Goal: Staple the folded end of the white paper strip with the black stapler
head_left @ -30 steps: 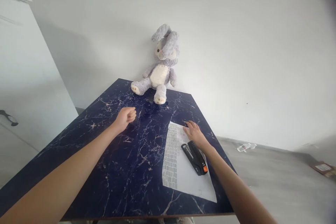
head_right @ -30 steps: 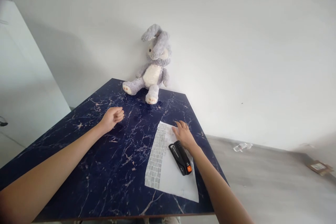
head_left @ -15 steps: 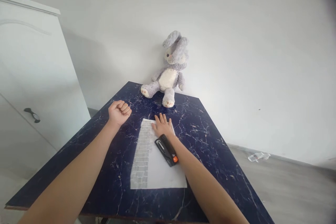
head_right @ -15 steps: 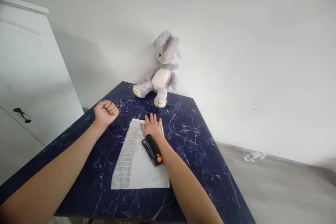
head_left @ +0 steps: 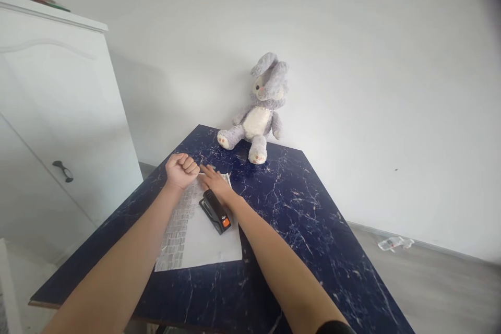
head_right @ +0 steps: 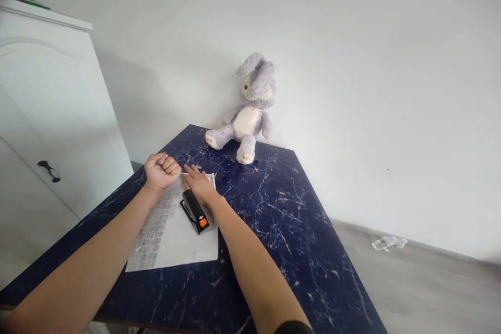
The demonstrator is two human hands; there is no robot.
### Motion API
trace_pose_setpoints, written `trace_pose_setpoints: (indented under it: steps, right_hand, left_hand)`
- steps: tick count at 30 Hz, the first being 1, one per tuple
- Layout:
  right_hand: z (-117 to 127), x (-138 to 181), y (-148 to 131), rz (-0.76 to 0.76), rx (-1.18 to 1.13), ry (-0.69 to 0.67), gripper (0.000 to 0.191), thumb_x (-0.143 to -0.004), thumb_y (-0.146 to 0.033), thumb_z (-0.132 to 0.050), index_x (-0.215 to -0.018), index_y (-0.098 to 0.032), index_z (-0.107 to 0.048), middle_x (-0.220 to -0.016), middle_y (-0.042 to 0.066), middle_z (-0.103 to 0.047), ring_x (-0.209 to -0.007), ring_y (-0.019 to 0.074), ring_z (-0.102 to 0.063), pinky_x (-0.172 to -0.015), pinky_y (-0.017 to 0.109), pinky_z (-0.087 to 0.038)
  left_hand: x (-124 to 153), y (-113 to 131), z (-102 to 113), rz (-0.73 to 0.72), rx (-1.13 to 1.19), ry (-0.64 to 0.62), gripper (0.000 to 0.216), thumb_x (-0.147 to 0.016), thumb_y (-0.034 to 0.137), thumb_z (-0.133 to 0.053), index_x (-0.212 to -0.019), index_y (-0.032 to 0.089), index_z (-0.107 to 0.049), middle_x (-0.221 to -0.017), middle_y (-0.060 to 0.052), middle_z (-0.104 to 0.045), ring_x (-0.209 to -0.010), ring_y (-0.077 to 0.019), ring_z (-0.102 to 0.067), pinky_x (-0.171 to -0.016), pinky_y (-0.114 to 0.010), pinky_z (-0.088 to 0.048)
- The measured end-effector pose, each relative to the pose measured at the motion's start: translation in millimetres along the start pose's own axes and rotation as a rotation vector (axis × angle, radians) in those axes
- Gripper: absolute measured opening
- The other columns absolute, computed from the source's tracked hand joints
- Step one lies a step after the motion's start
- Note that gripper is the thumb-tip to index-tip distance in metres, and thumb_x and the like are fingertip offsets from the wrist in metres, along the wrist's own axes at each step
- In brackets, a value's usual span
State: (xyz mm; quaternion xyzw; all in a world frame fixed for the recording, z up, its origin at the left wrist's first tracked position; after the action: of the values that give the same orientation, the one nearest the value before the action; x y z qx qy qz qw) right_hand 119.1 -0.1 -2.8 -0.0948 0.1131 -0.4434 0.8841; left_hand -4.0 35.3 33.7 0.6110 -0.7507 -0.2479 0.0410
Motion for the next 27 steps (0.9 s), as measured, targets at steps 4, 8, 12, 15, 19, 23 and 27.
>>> trace_pose_setpoints:
  steps: [4,8,12,15,19,23,27]
  right_hand:
    - [0.6,36.4,8.3,0.147,-0.029,-0.068,0.053,-0.109,-0.032,-0.024,-0.162,-0.029,-0.023,-0.168,0.001,-0.025,-0.155,0.0185,-0.019,-0.126,0.051,-0.012]
    - [9.1,76.7,42.0,0.095,-0.032,-0.052,0.054,-0.109,-0.034,-0.023,-0.162,-0.027,-0.022,-0.168,0.002,-0.022,-0.156,0.0193,-0.018,-0.126,0.052,-0.011]
    - [22.4,131.9,92.7,0.034,-0.031,-0.044,0.053,-0.109,-0.036,-0.022,-0.162,-0.030,-0.025,-0.167,0.000,-0.024,-0.155,0.0176,-0.019,-0.127,0.049,-0.009]
    - [32.2,165.6,126.1,-0.069,-0.013,-0.033,0.053,-0.108,-0.035,-0.024,-0.161,-0.032,-0.027,-0.166,0.000,-0.027,-0.155,0.0183,-0.021,-0.127,0.049,-0.010]
    - [36.8,174.6,133.2,-0.144,-0.003,-0.039,0.054,-0.106,-0.030,-0.027,-0.160,-0.031,-0.031,-0.166,0.000,-0.029,-0.155,0.0188,-0.022,-0.126,0.050,-0.010]
    - [42.9,166.3,119.6,-0.138,-0.104,0.012,0.053,-0.104,-0.029,-0.033,-0.156,-0.029,-0.039,-0.164,0.002,-0.035,-0.153,0.0206,-0.028,-0.126,0.050,-0.012]
    - [73.7,180.9,119.6,-0.190,-0.330,0.339,0.047,-0.101,-0.039,-0.043,-0.142,-0.020,-0.057,-0.149,0.010,-0.055,-0.140,0.0253,-0.047,-0.119,0.046,-0.031]
  left_hand:
    - [0.9,-9.1,-2.3,0.068,-0.009,-0.004,0.045,-0.078,0.020,-0.050,-0.061,0.022,-0.009,-0.054,0.008,-0.003,-0.037,-0.0088,-0.010,-0.038,-0.025,-0.019]
    - [3.4,-20.5,-8.4,0.161,-0.062,-0.070,0.046,-0.075,0.020,-0.051,-0.058,0.023,-0.009,-0.053,0.007,-0.003,-0.037,-0.0085,-0.010,-0.038,-0.025,-0.019]
    - [3.8,-33.0,-11.1,0.239,-0.146,-0.144,0.048,-0.075,0.021,-0.054,-0.055,0.022,-0.010,-0.052,0.007,-0.005,-0.037,-0.0080,-0.012,-0.039,-0.025,-0.020]
    - [5.3,-53.1,-17.3,0.322,-0.263,-0.202,0.049,-0.077,0.022,-0.057,-0.053,0.022,-0.014,-0.050,0.008,-0.009,-0.038,-0.0073,-0.015,-0.040,-0.024,-0.020]
    - [11.0,-93.8,-34.9,0.326,-0.493,-0.235,0.049,-0.085,0.027,-0.058,-0.054,0.021,-0.021,-0.051,0.008,-0.015,-0.042,-0.0070,-0.015,-0.044,-0.023,-0.018]
    - [19.4,-121.3,-46.4,0.120,-1.051,-0.182,0.050,-0.093,0.040,-0.056,-0.055,0.021,-0.030,-0.052,0.006,-0.024,-0.045,-0.0091,-0.022,-0.047,-0.024,-0.020]
    - [32.3,-132.2,-64.4,-0.157,-1.679,-0.477,0.033,-0.096,0.042,-0.054,-0.073,0.019,-0.061,-0.074,-0.003,-0.057,-0.071,-0.0177,-0.053,-0.073,-0.030,-0.044]
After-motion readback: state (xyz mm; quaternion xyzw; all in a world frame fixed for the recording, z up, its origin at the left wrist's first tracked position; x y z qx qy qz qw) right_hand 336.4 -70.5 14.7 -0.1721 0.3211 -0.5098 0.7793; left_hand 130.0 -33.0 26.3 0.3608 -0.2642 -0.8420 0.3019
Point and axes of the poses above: each hand's wrist, its own x-axis away from the middle knuckle, its own z-axis out of the back of the hand, y = z × x, the point moved 6 cm from there along -x, towards the middle knuckle
